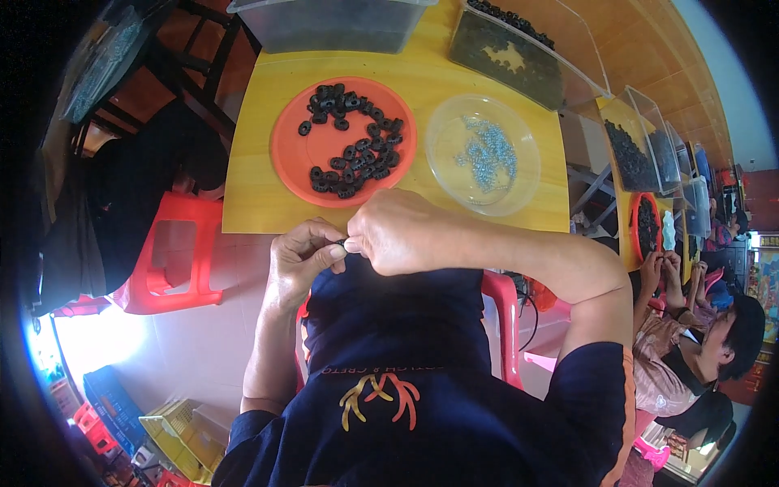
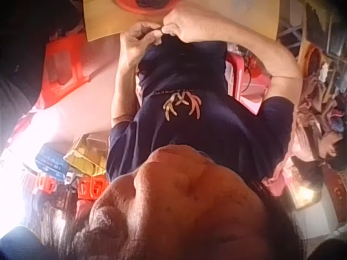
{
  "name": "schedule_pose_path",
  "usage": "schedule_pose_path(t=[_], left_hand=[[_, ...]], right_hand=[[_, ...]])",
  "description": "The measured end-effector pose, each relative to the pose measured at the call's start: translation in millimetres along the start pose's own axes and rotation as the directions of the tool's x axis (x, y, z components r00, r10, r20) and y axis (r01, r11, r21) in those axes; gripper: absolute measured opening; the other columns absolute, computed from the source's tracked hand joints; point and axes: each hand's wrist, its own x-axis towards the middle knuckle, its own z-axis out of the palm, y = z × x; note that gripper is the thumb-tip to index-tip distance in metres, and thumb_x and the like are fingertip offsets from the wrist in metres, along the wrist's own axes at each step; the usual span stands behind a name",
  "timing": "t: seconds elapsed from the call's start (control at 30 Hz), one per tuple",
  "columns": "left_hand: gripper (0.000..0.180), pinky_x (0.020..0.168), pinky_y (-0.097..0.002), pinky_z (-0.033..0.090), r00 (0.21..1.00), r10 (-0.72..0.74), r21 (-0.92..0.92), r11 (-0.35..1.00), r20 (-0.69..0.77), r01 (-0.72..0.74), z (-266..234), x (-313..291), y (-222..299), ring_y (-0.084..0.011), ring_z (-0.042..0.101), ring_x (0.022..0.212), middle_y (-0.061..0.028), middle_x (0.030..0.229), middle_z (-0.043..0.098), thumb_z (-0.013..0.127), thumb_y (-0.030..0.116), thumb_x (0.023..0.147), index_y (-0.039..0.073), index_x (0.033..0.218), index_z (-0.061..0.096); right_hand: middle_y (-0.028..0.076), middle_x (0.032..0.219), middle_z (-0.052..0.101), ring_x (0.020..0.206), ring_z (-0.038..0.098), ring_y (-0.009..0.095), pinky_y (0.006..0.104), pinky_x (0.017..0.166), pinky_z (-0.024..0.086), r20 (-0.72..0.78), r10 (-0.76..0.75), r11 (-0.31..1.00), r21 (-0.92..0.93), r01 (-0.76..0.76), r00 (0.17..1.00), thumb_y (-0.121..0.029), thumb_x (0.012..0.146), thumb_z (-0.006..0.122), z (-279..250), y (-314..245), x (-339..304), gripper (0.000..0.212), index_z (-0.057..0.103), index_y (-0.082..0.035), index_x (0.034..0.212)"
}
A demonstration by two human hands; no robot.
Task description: The person assembles small black plastic components by manually inserting tiny beads into them.
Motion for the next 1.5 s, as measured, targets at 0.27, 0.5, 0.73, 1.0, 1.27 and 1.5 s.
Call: schedule_pose_path(t=[0.27,0.5,0.73,1.0,1.27,1.5], left_hand=[[0.014,0.068,-0.0243,0.054,0.998,0.054,-0.085,0.995,0.012,-0.053,0.6,-1.8,3.4,-0.0111,0.064,0.077,-0.0058,0.092,0.066,0.073,0.002,0.086,-0.001,0.099,0.068],[0.023,0.108,-0.0411,0.038,0.927,0.369,0.114,0.92,0.061,-0.374,1.7,-1.1,5.9,-0.0251,0.049,0.128,-0.0128,0.131,0.053,0.078,0.006,0.08,0.005,0.102,0.071],[0.037,0.088,-0.0343,0.054,0.898,0.439,0.469,0.787,0.032,-0.402,16.9,-5.1,10.5,-0.0281,0.064,0.115,-0.0147,0.128,0.063,0.069,-0.005,0.081,0.004,0.116,0.065],[0.036,0.092,-0.0375,0.054,0.878,0.473,0.616,0.67,0.075,-0.414,13.2,-5.5,7.2,-0.0312,0.064,0.115,-0.0165,0.126,0.065,0.067,-0.005,0.081,0.001,0.117,0.065],[0.067,0.094,-0.0376,0.052,0.812,0.579,0.47,0.739,-0.076,-0.483,13.7,3.4,1.6,-0.032,0.055,0.126,-0.0204,0.141,0.052,0.076,-0.002,0.078,0.002,0.139,0.048],[0.055,0.086,-0.0328,0.054,0.875,0.457,0.362,0.852,-0.16,-0.379,12.4,6.1,-4.0,-0.0222,0.065,0.106,-0.0169,0.126,0.061,0.065,-0.007,0.086,0.002,0.138,0.05]], right_hand=[[0.015,0.063,0.062,0.061,0.063,0.03,0.0418,0.06,0.048,-0.006,-0.04,0.987,0.157,0.041,0.999,-0.016,0.092,0.059,-8.5,-0.7,-3.2,0.025,0.066,-0.001,0.074],[0.002,0.091,0.064,0.081,0.062,0.012,0.0301,0.073,0.053,0.175,-0.134,0.791,0.611,-0.001,0.976,-0.041,0.097,0.062,2.2,19.4,-3.3,0.044,0.062,-0.002,0.118],[0.004,0.12,0.063,0.113,0.061,0.015,0.0379,0.099,0.051,0.014,-0.191,0.003,1.0,-0.014,0.982,-0.028,0.099,0.059,52.5,34.6,7.3,0.035,0.058,-0.006,0.127],[0.004,0.118,0.063,0.112,0.06,0.015,0.0432,0.101,0.049,-0.034,-0.124,-0.101,0.995,0.022,0.992,-0.024,0.1,0.058,70.7,33.4,10.2,0.031,0.059,-0.008,0.126],[0.008,0.11,0.065,0.103,0.063,0.014,0.034,0.095,0.052,-0.093,-0.004,0.332,0.939,0.089,0.996,-0.025,0.101,0.057,8.2,11.6,-2.2,0.037,0.057,0.0,0.128],[-0.002,0.081,0.06,0.079,0.062,0.008,0.0299,0.079,0.056,-0.483,0.038,0.567,0.731,0.379,0.875,-0.024,0.095,0.066,-163.5,17.1,35.2,0.036,0.061,0.001,0.12]])
